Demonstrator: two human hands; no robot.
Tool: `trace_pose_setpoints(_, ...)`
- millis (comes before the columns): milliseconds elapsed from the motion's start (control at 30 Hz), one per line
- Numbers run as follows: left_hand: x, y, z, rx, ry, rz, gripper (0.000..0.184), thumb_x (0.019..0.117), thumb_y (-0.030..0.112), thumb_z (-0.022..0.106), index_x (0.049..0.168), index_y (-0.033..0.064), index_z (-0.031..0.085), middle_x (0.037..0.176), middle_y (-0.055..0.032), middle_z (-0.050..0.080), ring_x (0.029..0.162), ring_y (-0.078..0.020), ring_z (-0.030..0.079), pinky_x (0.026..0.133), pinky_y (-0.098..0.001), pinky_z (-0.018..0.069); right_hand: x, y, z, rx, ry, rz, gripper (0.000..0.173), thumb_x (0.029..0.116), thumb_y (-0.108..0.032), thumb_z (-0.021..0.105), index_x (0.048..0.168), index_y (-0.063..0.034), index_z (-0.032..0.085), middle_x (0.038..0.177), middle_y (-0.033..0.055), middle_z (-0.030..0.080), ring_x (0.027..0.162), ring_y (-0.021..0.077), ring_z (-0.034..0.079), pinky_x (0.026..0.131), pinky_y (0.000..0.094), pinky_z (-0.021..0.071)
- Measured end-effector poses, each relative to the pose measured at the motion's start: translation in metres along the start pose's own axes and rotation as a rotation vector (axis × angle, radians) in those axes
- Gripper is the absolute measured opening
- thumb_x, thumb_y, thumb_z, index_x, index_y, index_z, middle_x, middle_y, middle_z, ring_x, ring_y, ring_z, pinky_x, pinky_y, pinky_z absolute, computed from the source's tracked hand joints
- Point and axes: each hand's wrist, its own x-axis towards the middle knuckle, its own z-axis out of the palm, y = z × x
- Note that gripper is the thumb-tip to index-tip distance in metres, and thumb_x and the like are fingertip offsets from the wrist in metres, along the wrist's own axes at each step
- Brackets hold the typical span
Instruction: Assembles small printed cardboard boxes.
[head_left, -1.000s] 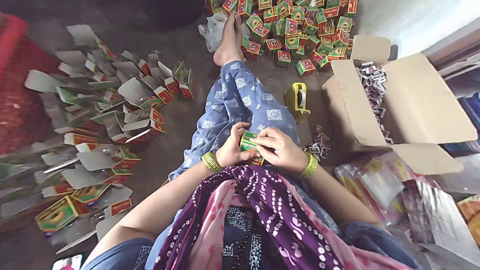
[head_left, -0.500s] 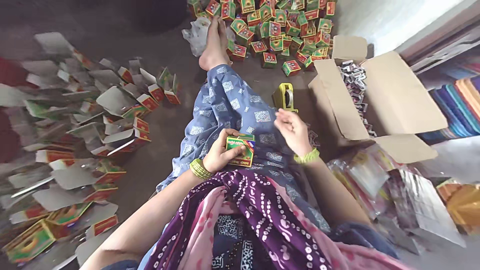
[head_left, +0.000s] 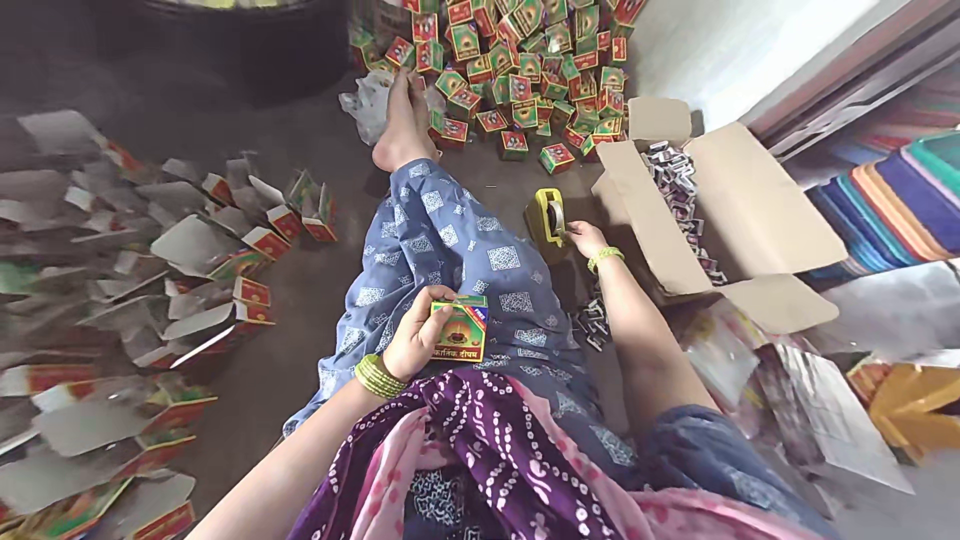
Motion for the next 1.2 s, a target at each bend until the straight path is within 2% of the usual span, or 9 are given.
trace_pose_setpoints(167, 0.001, -0.001, 0.001, 0.003, -0.003, 0.006, 0.031, 0.1059, 0.018, 0.041, 0.126, -0.0036, 0.052, 0.116, -0.0091, 0.066, 0.097, -0.0116, 0.069, 0.085, -0.0321, 0.0608, -0.001, -0.008, 0.001, 0.183, 0.074, 0.159, 0.039, 0.0903, -0.02, 0.079, 0.126, -0.0046, 0.071, 0.123, 0.0179, 0.07, 0.119, 0.032, 0.065, 0.105, 0.0537, 0.0476)
trace_pose_setpoints(333, -0.001, 0.002, -0.001, 0.019, 0.008, 0.02, 0.03, 0.1062, 0.018, 0.041, 0.125, -0.0035, 0.052, 0.115, -0.0089, 0.067, 0.097, -0.0118, 0.069, 0.084, -0.0323, 0.0612, -0.029, -0.012, -0.005, 0.351, 0.113, 0.253, 0.033, 0.0897, -0.024, 0.081, 0.118, -0.0082, 0.075, 0.124, 0.0127, 0.071, 0.12, 0.0262, 0.063, 0.104, 0.051, 0.0473)
trace_pose_setpoints(600, 0.0, 0.003, 0.001, -0.009, -0.003, -0.024, 0.031, 0.1052, 0.016, 0.041, 0.126, -0.0034, 0.051, 0.114, -0.0086, 0.067, 0.096, -0.0114, 0.069, 0.083, -0.0317, 0.0611, -0.062, -0.007, 0.011, 0.225, 0.047, 0.273, 0.03, 0.096, -0.023, 0.073, 0.121, -0.0061, 0.072, 0.117, 0.0151, 0.07, 0.106, 0.0248, 0.065, 0.095, 0.0445, 0.0491)
trace_pose_setpoints(767, -0.003, 0.006, 0.001, -0.005, 0.03, -0.02, 0.03, 0.1048, 0.016, 0.042, 0.126, -0.0041, 0.051, 0.115, -0.009, 0.067, 0.097, -0.0117, 0.069, 0.084, -0.0317, 0.061, -0.057, -0.009, 0.017, -0.046, 0.114, 0.24, 0.035, 0.0958, -0.032, 0.073, 0.118, -0.0048, 0.073, 0.119, 0.0208, 0.07, 0.117, 0.0367, 0.064, 0.104, 0.0568, 0.0462)
trace_pose_setpoints(900, -0.003, 0.007, 0.003, -0.009, 0.103, -0.019, 0.031, 0.104, 0.015, 0.045, 0.128, -0.0044, 0.049, 0.119, -0.0098, 0.064, 0.1, -0.0114, 0.069, 0.085, -0.0309, 0.0606, -0.062, -0.018, 0.015, -0.273, 0.072, 0.292, 0.034, 0.0975, -0.029, 0.067, 0.122, -0.0061, 0.071, 0.125, 0.0209, 0.069, 0.122, 0.0371, 0.063, 0.103, 0.0576, 0.048)
trace_pose_setpoints(967, 0.0, 0.006, 0.003, -0.024, 0.143, -0.02, 0.032, 0.1043, 0.014, 0.047, 0.13, -0.0053, 0.047, 0.122, -0.0116, 0.063, 0.102, -0.0129, 0.069, 0.087, -0.0324, 0.0608, -0.07, -0.029, 0.013, -0.068, 0.114, 0.143, 0.03, 0.0991, -0.026, 0.067, 0.119, -0.0043, 0.072, 0.12, 0.02, 0.07, 0.118, 0.0341, 0.064, 0.104, 0.0547, 0.0472)
trace_pose_setpoints(1067, 0.0, 0.003, 0.002, -0.01, 0.168, -0.058, 0.031, 0.1051, 0.015, 0.047, 0.129, -0.0046, 0.05, 0.124, -0.013, 0.062, 0.106, -0.0154, 0.067, 0.09, -0.0342, 0.0595, -0.114, -0.075, 0.02, 0.493, 0.092, -0.116, 0.026, 0.0988, -0.024, 0.07, 0.116, -0.0048, 0.069, 0.107, 0.01, 0.07, 0.098, 0.0184, 0.066, 0.088, 0.04, 0.0552)
trace_pose_setpoints(1100, 0.001, 0.002, 0.002, 0.007, 0.172, -0.067, 0.031, 0.105, 0.015, 0.048, 0.129, -0.0047, 0.051, 0.123, -0.0135, 0.063, 0.106, -0.016, 0.067, 0.09, -0.0348, 0.0593, -0.134, -0.094, 0.022, 0.637, 0.029, -0.169, 0.027, 0.0986, -0.024, 0.07, 0.119, -0.0057, 0.068, 0.109, 0.0078, 0.071, 0.097, 0.0169, 0.068, 0.086, 0.0383, 0.0576)
trace_pose_setpoints(1200, 0.004, -0.002, 0.003, 0.053, 0.175, -0.049, 0.03, 0.1053, 0.017, 0.047, 0.126, -0.0043, 0.053, 0.122, -0.0142, 0.063, 0.104, -0.016, 0.068, 0.089, -0.0348, 0.0599, -0.187, -0.14, 0.033, 0.819, -0.215, -0.342, 0.029, 0.1, -0.022, 0.064, 0.123, -0.005, 0.07, 0.13, 0.0082, 0.068, 0.113, 0.0219, 0.067, 0.1, 0.0443, 0.0558)
